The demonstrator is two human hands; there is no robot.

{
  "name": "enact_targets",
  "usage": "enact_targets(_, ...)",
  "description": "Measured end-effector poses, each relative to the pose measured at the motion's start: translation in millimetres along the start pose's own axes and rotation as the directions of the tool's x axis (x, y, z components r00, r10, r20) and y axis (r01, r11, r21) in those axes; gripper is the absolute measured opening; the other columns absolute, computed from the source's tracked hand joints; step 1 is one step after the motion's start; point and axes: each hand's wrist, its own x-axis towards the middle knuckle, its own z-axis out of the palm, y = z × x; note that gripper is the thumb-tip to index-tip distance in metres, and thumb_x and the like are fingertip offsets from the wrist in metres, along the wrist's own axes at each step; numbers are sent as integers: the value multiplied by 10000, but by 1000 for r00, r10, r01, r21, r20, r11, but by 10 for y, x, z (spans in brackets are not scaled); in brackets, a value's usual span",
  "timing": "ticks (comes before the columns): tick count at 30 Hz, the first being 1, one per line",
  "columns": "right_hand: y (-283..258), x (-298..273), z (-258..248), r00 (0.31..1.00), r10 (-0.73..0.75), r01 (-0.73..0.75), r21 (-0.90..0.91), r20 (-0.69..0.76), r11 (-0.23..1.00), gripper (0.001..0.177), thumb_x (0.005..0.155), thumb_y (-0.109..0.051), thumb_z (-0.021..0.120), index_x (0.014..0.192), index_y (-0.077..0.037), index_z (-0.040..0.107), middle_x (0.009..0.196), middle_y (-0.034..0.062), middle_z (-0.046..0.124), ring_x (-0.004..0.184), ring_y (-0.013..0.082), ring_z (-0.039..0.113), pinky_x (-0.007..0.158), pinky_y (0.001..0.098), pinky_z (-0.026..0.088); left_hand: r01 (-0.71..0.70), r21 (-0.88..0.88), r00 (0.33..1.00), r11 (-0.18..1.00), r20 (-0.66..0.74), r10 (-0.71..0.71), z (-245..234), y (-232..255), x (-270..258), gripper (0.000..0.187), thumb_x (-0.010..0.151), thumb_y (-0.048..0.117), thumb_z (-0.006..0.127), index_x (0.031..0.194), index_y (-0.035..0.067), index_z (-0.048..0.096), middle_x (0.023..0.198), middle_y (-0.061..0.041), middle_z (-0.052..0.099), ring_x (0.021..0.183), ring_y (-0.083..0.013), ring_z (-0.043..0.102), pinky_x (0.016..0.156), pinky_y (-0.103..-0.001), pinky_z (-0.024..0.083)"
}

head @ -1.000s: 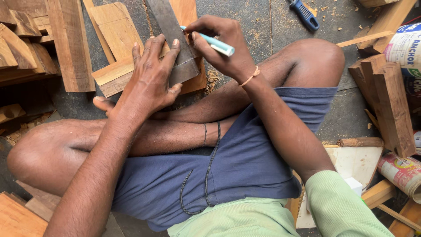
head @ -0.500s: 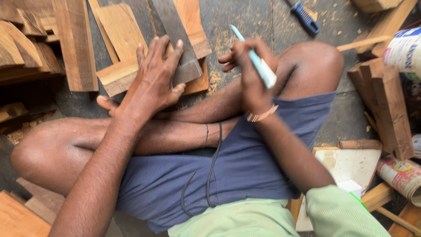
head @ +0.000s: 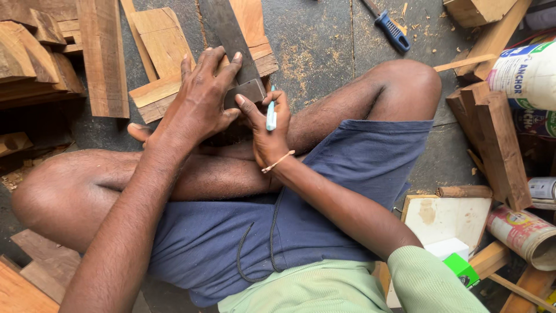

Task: The person marks lines on several pieces of wood using a pencil and a try square while sitting on the floor.

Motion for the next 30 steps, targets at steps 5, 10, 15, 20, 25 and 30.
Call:
enact_targets(5, -158, -18, -22, 995, -37, 46, -100, 93, 994, 435, 886, -58, 827, 1010, -102, 412, 954, 63, 622, 833, 134, 662, 690, 264, 612, -42, -94, 998, 995, 41, 46, -78, -67, -59, 1221, 563, 422, 984, 1562, 86, 367, 1554, -231, 350, 1486, -438, 280, 1217, -664, 173)
enact_targets(10, -375, -41, -19, 988, -56, 78, -154, 145, 985, 422, 881, -61, 821, 984, -121, 416, 937, 35, 603, 833, 122, 672, 728, 264, 637, -77, 4, 997, 997, 0, 77, -294, -205, -114, 1335, 486, 488, 968, 1581, 115, 303, 1637, -233, 266, 1520, -422, 194, 1235, -629, 149)
enact_targets(15, -608, -132, -101, 922, -279, 378, -467, 267, 800, 430, 962, -12, 844, 1043, -111, 433, 898, -13, 485, 773, 63, 480, 722, 208, 441, 80, 20, 995, 997, -67, -78, -665, -489, -739, 1190, 591, 383, 965, 1580, 60, 386, 1615, -240, 352, 1442, -438, 395, 1176, -555, 360)
enact_targets(20, -814, -198, 147, 688, -650, 713, -133, 322, 688, 426, 962, -66, 810, 1090, -117, 406, 1047, 57, 544, 946, 116, 550, 881, 227, 488, 225, 18, 965, 974, -139, -220, -644, -666, -1015, 1018, 636, 286, 966, 1506, 27, 504, 1452, -204, 525, 1256, -408, 598, 1017, -502, 542)
enact_targets(25, -965, -189, 412, 855, -377, 425, -63, 356, 903, 359, 958, -210, 734, 1111, -82, 435, 924, 148, 582, 723, 205, 667, 637, 324, 597, 273, -48, 956, 961, -97, -276, -499, -695, -981, 870, 652, 244, 965, 1399, 24, 579, 1315, -183, 589, 1113, -382, 660, 932, -489, 589)
enact_targets(30, -1010, -342, 375, 702, -451, 566, -47, 551, 823, 306, 1057, -132, 729, 1230, -87, 480, 1156, 141, 609, 886, 248, 725, 744, 383, 653, 227, -57, 960, 972, -157, -233, -460, -728, -1034, 810, 680, 191, 965, 1369, 1, 584, 1266, -184, 610, 1094, -410, 649, 910, -499, 573)
